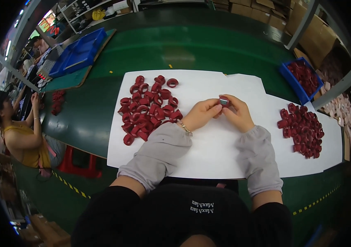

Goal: Inspecting and sorting small red industrial components at a factory workbench.

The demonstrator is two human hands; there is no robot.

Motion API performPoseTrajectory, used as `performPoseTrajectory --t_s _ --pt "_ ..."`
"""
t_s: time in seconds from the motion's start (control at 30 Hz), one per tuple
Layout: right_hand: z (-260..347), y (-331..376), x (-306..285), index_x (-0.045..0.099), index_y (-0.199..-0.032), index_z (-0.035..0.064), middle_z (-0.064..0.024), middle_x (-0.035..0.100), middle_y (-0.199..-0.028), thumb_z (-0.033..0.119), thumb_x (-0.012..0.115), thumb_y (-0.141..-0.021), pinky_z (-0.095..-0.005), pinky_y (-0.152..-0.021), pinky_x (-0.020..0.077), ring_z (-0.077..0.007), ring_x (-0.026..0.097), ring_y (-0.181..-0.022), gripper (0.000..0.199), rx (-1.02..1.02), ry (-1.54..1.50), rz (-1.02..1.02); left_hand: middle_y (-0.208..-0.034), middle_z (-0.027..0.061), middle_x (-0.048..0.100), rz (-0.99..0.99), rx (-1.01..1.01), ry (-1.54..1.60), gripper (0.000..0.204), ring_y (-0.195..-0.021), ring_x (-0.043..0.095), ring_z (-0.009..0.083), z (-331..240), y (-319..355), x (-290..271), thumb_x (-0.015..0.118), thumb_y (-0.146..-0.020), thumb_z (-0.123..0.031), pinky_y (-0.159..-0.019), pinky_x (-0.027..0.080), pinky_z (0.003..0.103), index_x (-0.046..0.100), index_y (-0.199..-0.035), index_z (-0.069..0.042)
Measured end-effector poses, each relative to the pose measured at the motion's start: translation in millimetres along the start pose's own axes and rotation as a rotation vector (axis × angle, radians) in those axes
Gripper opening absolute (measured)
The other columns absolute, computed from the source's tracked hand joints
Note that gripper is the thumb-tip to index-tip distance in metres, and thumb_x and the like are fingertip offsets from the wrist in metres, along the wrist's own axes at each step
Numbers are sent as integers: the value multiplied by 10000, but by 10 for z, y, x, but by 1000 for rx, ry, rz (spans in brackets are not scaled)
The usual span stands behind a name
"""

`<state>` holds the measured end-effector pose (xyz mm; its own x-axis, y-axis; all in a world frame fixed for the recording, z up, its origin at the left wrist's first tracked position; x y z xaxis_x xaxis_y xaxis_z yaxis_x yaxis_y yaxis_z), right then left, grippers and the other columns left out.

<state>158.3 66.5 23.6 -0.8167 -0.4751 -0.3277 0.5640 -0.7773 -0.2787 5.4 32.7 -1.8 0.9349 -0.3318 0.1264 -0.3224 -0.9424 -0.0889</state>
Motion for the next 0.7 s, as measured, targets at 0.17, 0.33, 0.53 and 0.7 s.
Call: performPoseTrajectory --t_s 0.17,0.33,0.53,0.7 --pt "-96 44 4 488 -1206 -18 -98 558 -1105 22 561 -774 -302 -884 448 -170 551 -994 440 19 -40 22 -885 12 566 11 41 -43 251 -775 513 74 79 -5 5 462 -950 -197 -725 445 227 555 -1068 4" --pt "-2 96 18 491 -1199 -21 -105 561 -1106 10 603 -759 -294 -876 453 -176 551 -1000 456 64 1 -41 -832 -3 546 -57 96 -62 215 -744 505 72 100 -41 83 453 -950 -184 -679 445 229 547 -1030 -7" --pt "-2 19 62 491 -1190 -29 -102 560 -1100 20 613 -773 -283 -892 438 -174 540 -1010 438 72 56 -32 -819 4 548 -31 62 26 202 -733 506 70 21 4 76 451 -946 -173 -668 445 229 545 -1015 -9" --pt "-124 41 73 488 -1193 -34 -106 567 -1087 19 613 -789 -296 -876 447 -178 554 -983 427 75 -83 -13 -792 10 537 -35 99 -45 186 -704 494 77 -5 -5 56 450 -937 -171 -642 438 232 536 -962 -9"
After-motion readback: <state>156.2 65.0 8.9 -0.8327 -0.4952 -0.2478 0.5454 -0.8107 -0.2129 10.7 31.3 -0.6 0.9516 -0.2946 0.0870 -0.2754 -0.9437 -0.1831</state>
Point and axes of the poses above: each hand's wrist, its own y-axis away from the middle knuckle, its own x-axis out of the palm, z = x × y, the point moved 3 cm from there along -y, towards the middle knuckle
